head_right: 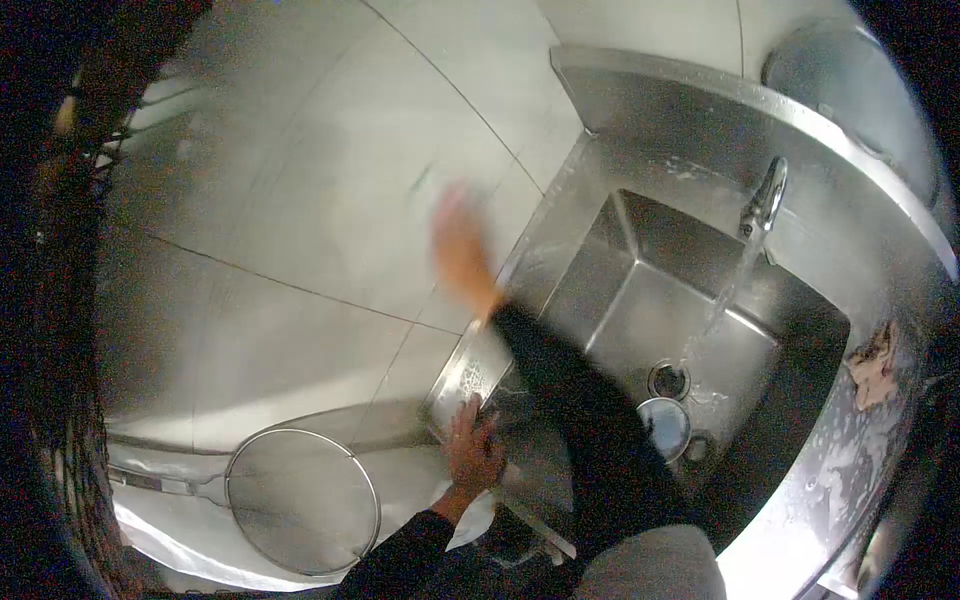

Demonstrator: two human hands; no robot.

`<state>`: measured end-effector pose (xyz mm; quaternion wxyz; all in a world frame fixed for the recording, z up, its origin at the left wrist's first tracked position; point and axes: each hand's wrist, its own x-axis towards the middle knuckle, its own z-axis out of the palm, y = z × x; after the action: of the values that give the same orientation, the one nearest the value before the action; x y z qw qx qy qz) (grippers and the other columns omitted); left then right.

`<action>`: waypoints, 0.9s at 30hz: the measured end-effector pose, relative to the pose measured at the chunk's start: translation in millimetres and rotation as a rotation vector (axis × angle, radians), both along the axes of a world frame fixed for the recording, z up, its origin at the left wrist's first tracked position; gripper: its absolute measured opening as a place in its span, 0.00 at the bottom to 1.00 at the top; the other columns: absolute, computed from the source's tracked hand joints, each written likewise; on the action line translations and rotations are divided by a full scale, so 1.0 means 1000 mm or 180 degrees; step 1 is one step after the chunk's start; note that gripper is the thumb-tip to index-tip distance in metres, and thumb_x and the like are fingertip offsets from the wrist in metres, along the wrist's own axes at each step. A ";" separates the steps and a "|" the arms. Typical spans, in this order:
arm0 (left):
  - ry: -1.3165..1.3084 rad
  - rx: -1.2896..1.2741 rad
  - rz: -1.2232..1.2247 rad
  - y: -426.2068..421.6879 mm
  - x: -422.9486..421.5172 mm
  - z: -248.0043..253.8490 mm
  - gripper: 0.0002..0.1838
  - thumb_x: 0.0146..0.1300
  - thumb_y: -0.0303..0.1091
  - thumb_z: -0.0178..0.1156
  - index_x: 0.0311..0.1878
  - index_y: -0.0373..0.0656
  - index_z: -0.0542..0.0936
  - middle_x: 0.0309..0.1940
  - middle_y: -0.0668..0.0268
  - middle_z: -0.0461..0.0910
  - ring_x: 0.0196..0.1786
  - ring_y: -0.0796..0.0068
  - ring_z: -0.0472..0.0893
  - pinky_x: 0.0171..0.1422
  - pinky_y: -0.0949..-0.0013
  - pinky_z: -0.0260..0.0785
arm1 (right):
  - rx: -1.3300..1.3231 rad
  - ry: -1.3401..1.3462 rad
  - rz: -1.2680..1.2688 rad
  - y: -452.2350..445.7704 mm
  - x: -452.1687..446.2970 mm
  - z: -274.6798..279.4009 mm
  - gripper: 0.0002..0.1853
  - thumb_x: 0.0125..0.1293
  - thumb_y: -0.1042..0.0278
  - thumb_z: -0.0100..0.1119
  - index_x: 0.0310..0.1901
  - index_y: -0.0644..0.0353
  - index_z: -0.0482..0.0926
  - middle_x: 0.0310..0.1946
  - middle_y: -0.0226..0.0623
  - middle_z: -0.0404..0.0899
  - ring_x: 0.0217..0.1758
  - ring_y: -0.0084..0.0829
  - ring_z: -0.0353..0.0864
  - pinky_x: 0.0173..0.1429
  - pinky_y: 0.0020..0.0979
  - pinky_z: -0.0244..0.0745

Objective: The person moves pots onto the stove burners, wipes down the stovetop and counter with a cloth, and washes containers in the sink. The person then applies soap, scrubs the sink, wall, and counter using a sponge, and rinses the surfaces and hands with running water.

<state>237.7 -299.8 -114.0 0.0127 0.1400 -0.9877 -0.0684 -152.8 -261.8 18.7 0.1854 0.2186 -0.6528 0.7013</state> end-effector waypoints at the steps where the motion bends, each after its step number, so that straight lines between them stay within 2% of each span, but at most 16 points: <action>1: 0.0313 0.0189 -0.0113 0.002 -0.009 0.006 0.22 0.58 0.43 0.60 0.56 0.50 0.84 0.75 0.57 0.63 0.76 0.43 0.59 0.79 0.44 0.48 | -0.0148 -0.0652 -0.0026 0.020 -0.034 -0.001 0.26 0.76 0.65 0.44 0.68 0.75 0.64 0.67 0.55 0.69 0.70 0.50 0.69 0.74 0.43 0.62; 2: 0.0272 0.0220 -0.0121 0.004 -0.010 0.005 0.22 0.58 0.43 0.60 0.56 0.50 0.84 0.75 0.57 0.63 0.76 0.43 0.59 0.79 0.44 0.48 | -0.0377 -0.1070 -0.0165 0.026 -0.057 -0.004 0.26 0.75 0.65 0.44 0.68 0.76 0.64 0.68 0.55 0.69 0.71 0.51 0.68 0.75 0.44 0.60; 4: 0.0501 0.0348 -0.0180 0.005 -0.012 0.009 0.21 0.57 0.39 0.60 0.54 0.51 0.84 0.76 0.56 0.61 0.76 0.41 0.59 0.79 0.41 0.47 | -0.0486 -0.0648 -0.0884 -0.017 -0.073 -0.033 0.29 0.77 0.64 0.42 0.71 0.77 0.59 0.73 0.63 0.58 0.78 0.56 0.54 0.81 0.48 0.48; 6: 0.0370 0.0349 -0.0180 0.009 -0.011 0.012 0.20 0.57 0.39 0.60 0.54 0.51 0.84 0.76 0.55 0.61 0.76 0.40 0.59 0.79 0.40 0.47 | 0.0223 0.0118 -0.1385 -0.066 0.043 -0.042 0.29 0.75 0.66 0.45 0.71 0.78 0.57 0.74 0.69 0.51 0.80 0.67 0.42 0.82 0.58 0.35; 9: 0.0043 0.0036 -0.0251 -0.003 -0.004 -0.004 0.20 0.57 0.37 0.60 0.54 0.51 0.84 0.75 0.53 0.61 0.76 0.38 0.59 0.78 0.38 0.49 | -0.0102 0.0188 0.0353 -0.085 0.174 -0.044 0.23 0.71 0.65 0.48 0.62 0.70 0.69 0.73 0.64 0.58 0.78 0.64 0.51 0.80 0.68 0.31; 10: 0.0073 -0.0065 -0.0327 -0.002 -0.005 -0.002 0.19 0.58 0.37 0.59 0.53 0.51 0.85 0.74 0.52 0.62 0.76 0.38 0.59 0.78 0.38 0.49 | 0.0179 0.0565 0.0955 -0.087 0.156 -0.036 0.21 0.72 0.64 0.48 0.61 0.68 0.70 0.69 0.60 0.63 0.76 0.57 0.57 0.81 0.62 0.35; 11: 0.0105 -0.0167 -0.0401 -0.001 -0.006 0.000 0.18 0.59 0.36 0.58 0.52 0.51 0.85 0.73 0.51 0.63 0.76 0.37 0.59 0.77 0.37 0.50 | 0.0260 0.0917 0.0949 -0.077 0.114 -0.021 0.21 0.72 0.64 0.47 0.61 0.68 0.69 0.69 0.60 0.63 0.76 0.57 0.57 0.81 0.60 0.36; 13: 0.0129 -0.0111 -0.0340 0.005 -0.013 0.008 0.17 0.59 0.36 0.58 0.52 0.52 0.85 0.74 0.51 0.63 0.76 0.37 0.59 0.77 0.36 0.50 | 0.0213 0.1127 -0.0006 -0.044 -0.006 0.009 0.23 0.73 0.63 0.47 0.63 0.69 0.68 0.70 0.62 0.61 0.77 0.57 0.56 0.81 0.57 0.39; 15: 0.0163 -0.0040 -0.0271 0.004 -0.017 0.010 0.17 0.60 0.36 0.58 0.52 0.53 0.86 0.74 0.51 0.62 0.76 0.38 0.60 0.76 0.35 0.50 | -0.0059 0.0558 -0.0725 -0.012 -0.105 0.011 0.24 0.74 0.62 0.46 0.64 0.70 0.66 0.70 0.63 0.60 0.77 0.56 0.55 0.81 0.54 0.42; 17: 0.0187 0.0005 -0.0282 0.005 -0.014 0.013 0.16 0.60 0.36 0.58 0.51 0.53 0.86 0.74 0.52 0.62 0.76 0.38 0.59 0.76 0.35 0.50 | -0.0464 -0.0658 -0.0919 0.018 -0.135 -0.013 0.25 0.74 0.61 0.46 0.66 0.71 0.65 0.71 0.64 0.59 0.78 0.56 0.54 0.81 0.52 0.45; 20: 0.0213 0.0159 -0.0258 0.009 -0.015 0.018 0.16 0.60 0.36 0.58 0.50 0.53 0.86 0.75 0.52 0.61 0.76 0.39 0.58 0.76 0.35 0.49 | -0.0814 -0.1747 -0.1029 -0.010 -0.076 -0.061 0.27 0.76 0.60 0.45 0.68 0.72 0.63 0.72 0.66 0.58 0.79 0.55 0.53 0.81 0.47 0.49; 22: 0.0237 0.0221 -0.0264 0.010 -0.010 0.012 0.15 0.60 0.37 0.59 0.50 0.53 0.86 0.75 0.52 0.60 0.77 0.40 0.58 0.77 0.35 0.49 | -0.0476 -0.1596 -0.0791 -0.053 0.016 -0.075 0.40 0.76 0.55 0.46 0.75 0.79 0.45 0.75 0.76 0.39 0.80 0.70 0.37 0.81 0.60 0.34; 23: 0.0182 -0.0085 -0.0284 0.003 -0.004 -0.002 0.16 0.60 0.37 0.59 0.50 0.54 0.86 0.75 0.53 0.60 0.77 0.40 0.58 0.77 0.36 0.49 | -0.0280 -0.1332 -0.0234 -0.049 0.069 -0.037 0.43 0.75 0.54 0.48 0.75 0.80 0.41 0.76 0.76 0.34 0.81 0.69 0.33 0.80 0.64 0.32; 24: 0.0115 -0.0386 -0.0299 -0.004 -0.009 -0.009 0.16 0.59 0.37 0.59 0.50 0.56 0.87 0.76 0.53 0.60 0.77 0.41 0.57 0.77 0.36 0.49 | 0.0081 -0.0335 -0.0330 -0.079 0.092 -0.031 0.42 0.73 0.56 0.52 0.76 0.72 0.45 0.78 0.65 0.40 0.83 0.58 0.31 0.82 0.56 0.31; 25: 0.0136 -0.0202 -0.0334 0.003 -0.012 0.006 0.15 0.60 0.38 0.59 0.49 0.58 0.88 0.76 0.54 0.60 0.77 0.40 0.58 0.77 0.36 0.49 | 0.0181 0.0437 0.0288 -0.050 0.100 0.039 0.38 0.72 0.57 0.54 0.77 0.62 0.52 0.78 0.60 0.44 0.83 0.56 0.36 0.81 0.60 0.32; 27: 0.0144 -0.0126 -0.0356 0.006 -0.013 0.014 0.15 0.60 0.39 0.59 0.49 0.59 0.88 0.76 0.55 0.60 0.76 0.40 0.58 0.77 0.36 0.49 | 0.0187 0.1931 0.0341 -0.024 0.063 0.161 0.30 0.74 0.55 0.50 0.74 0.50 0.63 0.77 0.53 0.53 0.82 0.50 0.46 0.79 0.64 0.36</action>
<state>224.2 -293.5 -100.0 0.0339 0.0826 -0.9946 -0.0525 -89.6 -285.4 179.4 0.3282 0.4573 -0.5752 0.5936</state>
